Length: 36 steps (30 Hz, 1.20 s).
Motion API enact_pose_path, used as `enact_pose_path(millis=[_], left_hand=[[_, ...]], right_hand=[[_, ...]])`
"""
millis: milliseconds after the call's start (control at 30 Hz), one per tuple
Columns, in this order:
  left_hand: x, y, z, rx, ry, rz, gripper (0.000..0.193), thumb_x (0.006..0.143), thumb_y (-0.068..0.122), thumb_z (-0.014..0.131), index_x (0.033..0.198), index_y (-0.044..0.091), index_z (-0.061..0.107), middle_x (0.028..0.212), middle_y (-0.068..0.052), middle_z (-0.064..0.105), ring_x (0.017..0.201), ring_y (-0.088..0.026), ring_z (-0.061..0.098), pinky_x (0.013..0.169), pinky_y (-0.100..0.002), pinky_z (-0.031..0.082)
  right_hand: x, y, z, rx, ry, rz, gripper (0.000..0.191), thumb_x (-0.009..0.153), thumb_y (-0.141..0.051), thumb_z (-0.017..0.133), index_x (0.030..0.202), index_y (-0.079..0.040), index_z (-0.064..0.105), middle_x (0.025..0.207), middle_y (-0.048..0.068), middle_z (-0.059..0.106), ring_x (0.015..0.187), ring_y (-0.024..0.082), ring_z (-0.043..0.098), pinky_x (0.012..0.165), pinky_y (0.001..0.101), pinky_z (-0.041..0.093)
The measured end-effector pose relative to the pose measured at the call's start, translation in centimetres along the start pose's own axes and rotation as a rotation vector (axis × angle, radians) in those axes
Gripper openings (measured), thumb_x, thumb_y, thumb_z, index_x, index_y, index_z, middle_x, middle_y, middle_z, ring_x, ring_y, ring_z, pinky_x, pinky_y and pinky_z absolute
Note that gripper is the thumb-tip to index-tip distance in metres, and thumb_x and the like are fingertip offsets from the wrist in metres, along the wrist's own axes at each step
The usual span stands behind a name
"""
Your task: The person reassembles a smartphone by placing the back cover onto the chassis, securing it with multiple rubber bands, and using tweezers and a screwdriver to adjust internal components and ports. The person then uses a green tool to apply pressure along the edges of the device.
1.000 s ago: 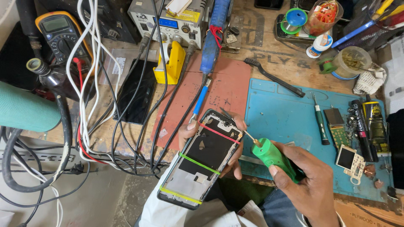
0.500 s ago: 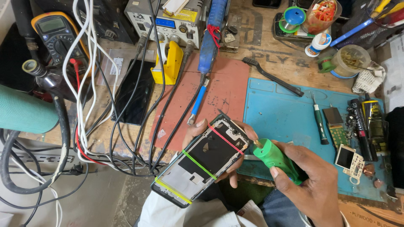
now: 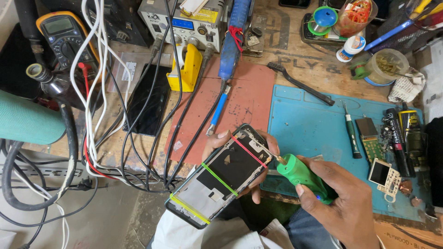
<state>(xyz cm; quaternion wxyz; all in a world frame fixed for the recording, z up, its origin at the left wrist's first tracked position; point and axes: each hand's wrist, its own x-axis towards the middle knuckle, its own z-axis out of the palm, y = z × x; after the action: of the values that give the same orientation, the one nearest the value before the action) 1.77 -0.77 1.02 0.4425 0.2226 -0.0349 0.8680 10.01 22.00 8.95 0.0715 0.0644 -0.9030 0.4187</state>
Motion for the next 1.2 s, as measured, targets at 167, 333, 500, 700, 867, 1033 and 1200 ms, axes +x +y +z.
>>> enact_pose_path(millis=[167, 333, 500, 700, 867, 1033, 1200], left_hand=[[0.4, 0.2, -0.2, -0.054, 0.009, 0.008, 0.085, 0.096, 0.055, 0.06, 0.131, -0.02, 0.043, 0.079, -0.022, 0.06, 0.062, -0.031, 0.065, 0.074, -0.059, 0.062], [0.1, 0.1, -0.4, -0.061, 0.029, -0.018, 0.086, 0.094, 0.056, 0.061, 0.131, -0.02, 0.043, 0.085, -0.024, 0.06, 0.064, -0.031, 0.066, 0.073, -0.059, 0.062], [0.2, -0.3, -0.6, -0.029, 0.003, 0.029, 0.088, 0.097, 0.056, 0.059, 0.136, -0.021, 0.042, 0.073, -0.022, 0.06, 0.056, -0.028, 0.065, 0.072, -0.057, 0.062], [0.4, -0.3, 1.6, 0.042, 0.092, 0.026, 0.095, 0.094, 0.06, 0.057, 0.146, -0.016, 0.036, 0.082, -0.026, 0.062, 0.062, -0.031, 0.068, 0.073, -0.053, 0.062], [0.0, -0.1, 2.1, 0.215, 0.205, 0.274, 0.096, 0.098, 0.066, 0.049, 0.155, -0.01, 0.034, 0.095, -0.019, 0.061, 0.065, -0.032, 0.069, 0.069, -0.05, 0.063], [0.0, 0.2, 0.5, 0.331, 0.366, 0.569, 0.068, 0.109, 0.055, 0.053, 0.142, -0.004, 0.043, 0.104, -0.012, 0.058, 0.072, -0.029, 0.068, 0.066, -0.05, 0.061], [1.1, 0.5, 0.6, 0.696, 0.723, 0.733, 0.043, 0.103, 0.013, 0.061, 0.142, 0.004, 0.048, 0.132, -0.007, 0.061, 0.123, -0.018, 0.062, 0.109, -0.039, 0.05]], right_hand=[[-0.2, 0.0, -0.3, 0.022, -0.012, -0.015, 0.045, 0.078, -0.02, 0.078, 0.119, -0.003, 0.072, 0.098, 0.01, 0.075, 0.083, 0.018, 0.067, 0.072, 0.0273, 0.055], [-0.3, -0.1, -0.2, 0.033, -0.019, -0.035, 0.046, 0.077, -0.02, 0.078, 0.12, -0.003, 0.072, 0.099, 0.01, 0.075, 0.081, 0.016, 0.071, 0.072, 0.0274, 0.055], [-0.6, -0.1, -0.1, 0.037, 0.003, 0.053, 0.045, 0.078, -0.018, 0.078, 0.12, -0.004, 0.073, 0.096, 0.009, 0.077, 0.078, 0.016, 0.071, 0.071, 0.0281, 0.055], [-1.3, 1.1, 0.6, 0.051, 0.066, 0.033, 0.048, 0.078, -0.015, 0.077, 0.123, -0.001, 0.072, 0.099, 0.011, 0.077, 0.083, 0.015, 0.071, 0.074, 0.028, 0.055], [-1.7, 2.4, 1.0, 0.431, 0.234, 0.186, 0.051, 0.088, -0.013, 0.07, 0.134, 0.008, 0.063, 0.105, 0.015, 0.074, 0.089, 0.017, 0.072, 0.078, 0.0284, 0.058], [-1.4, 2.8, 1.2, 0.509, 0.318, 0.226, 0.05, 0.094, -0.012, 0.068, 0.139, 0.01, 0.061, 0.111, 0.015, 0.072, 0.092, 0.016, 0.069, 0.082, 0.028, 0.056], [-0.8, 2.5, 1.4, 0.498, 0.367, 0.221, 0.049, 0.099, -0.011, 0.068, 0.142, 0.01, 0.06, 0.11, 0.014, 0.07, 0.09, 0.016, 0.066, 0.08, 0.0271, 0.053]])
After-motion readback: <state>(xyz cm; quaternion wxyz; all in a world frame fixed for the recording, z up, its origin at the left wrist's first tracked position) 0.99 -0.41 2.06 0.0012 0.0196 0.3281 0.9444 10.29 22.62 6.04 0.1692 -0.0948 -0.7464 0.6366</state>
